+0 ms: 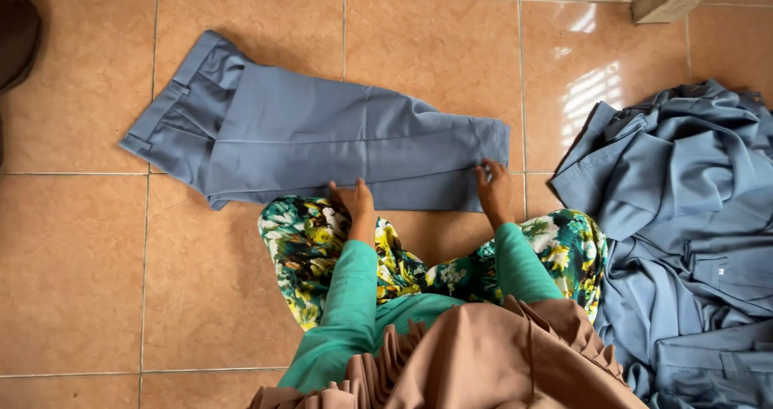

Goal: The person sits on the floor and folds multiple pairs of gray trousers by hand. They smooth the fabric, fold the legs together, and fold the pants into neat rectangles, stacking them on the floor.

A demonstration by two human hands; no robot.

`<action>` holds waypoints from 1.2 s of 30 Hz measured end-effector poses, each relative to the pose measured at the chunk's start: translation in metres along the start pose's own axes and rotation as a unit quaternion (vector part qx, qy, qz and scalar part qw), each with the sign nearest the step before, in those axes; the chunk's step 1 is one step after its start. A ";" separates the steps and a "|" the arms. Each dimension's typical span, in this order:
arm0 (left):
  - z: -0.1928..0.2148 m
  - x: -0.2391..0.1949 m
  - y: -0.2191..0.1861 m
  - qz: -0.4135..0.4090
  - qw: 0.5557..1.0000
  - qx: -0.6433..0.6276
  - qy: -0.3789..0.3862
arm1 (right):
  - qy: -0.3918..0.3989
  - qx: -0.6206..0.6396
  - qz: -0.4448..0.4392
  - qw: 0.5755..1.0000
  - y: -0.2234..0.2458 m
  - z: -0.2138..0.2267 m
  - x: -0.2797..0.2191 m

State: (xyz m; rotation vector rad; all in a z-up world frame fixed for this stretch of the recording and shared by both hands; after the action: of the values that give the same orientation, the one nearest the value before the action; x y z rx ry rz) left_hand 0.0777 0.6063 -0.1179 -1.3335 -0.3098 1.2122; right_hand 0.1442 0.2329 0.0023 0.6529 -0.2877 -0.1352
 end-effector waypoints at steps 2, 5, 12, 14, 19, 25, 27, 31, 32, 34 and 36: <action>0.009 -0.008 -0.022 0.013 0.999 -0.031 -0.014 | -0.021 0.004 -0.025 0.999 -0.022 0.004 0.021; 0.012 0.000 -0.034 0.055 0.996 -0.068 -0.029 | -0.003 0.021 -0.123 0.992 -0.066 -0.011 0.057; 0.014 0.052 -0.026 0.253 0.961 -0.105 -0.027 | 0.030 -0.035 -0.270 0.962 -0.090 -0.031 0.088; 0.013 0.048 -0.054 0.246 0.961 -0.122 -0.032 | 0.034 0.020 -0.275 0.961 -0.082 -0.042 0.095; 0.013 0.023 -0.179 0.221 0.947 -0.232 -0.007 | 0.005 0.276 -0.279 0.920 0.015 -0.010 0.144; 0.036 0.018 -0.256 0.105 0.866 -0.479 0.098 | -0.041 0.505 -0.286 0.813 0.142 0.123 0.146; 0.062 0.001 -0.249 0.101 0.847 -0.513 0.095 | -0.069 0.552 -0.290 0.779 0.131 0.145 0.120; 0.044 0.025 -0.106 0.151 0.878 -0.453 0.044 | -0.084 0.539 -0.357 0.758 0.022 0.103 0.038; 0.049 0.007 -0.102 0.209 0.892 -0.401 -0.004 | 0.015 0.239 -0.163 0.957 -0.001 0.094 0.029; 0.046 -0.003 -0.067 0.265 0.899 -0.344 -0.054 | 0.112 -0.103 0.060 0.986 -0.035 0.050 -0.002; 0.026 0.021 -0.007 0.251 0.945 -0.210 -0.013 | -0.014 0.307 -0.438 0.845 -0.104 0.008 -0.044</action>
State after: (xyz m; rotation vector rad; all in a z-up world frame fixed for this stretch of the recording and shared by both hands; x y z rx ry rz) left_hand 0.0693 0.6391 -0.1133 -1.8405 -0.2627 1.6518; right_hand 0.0964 0.1562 -0.0652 1.3959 -0.0289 -0.9651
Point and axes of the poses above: each hand's wrist, its own x-axis towards the middle knuckle, its own z-axis out of the back of the hand, y = z × x, the point moved 6 cm from there along x, towards the middle knuckle, and after that the axes turned 7 degrees about -y, right-handed, at the moved point
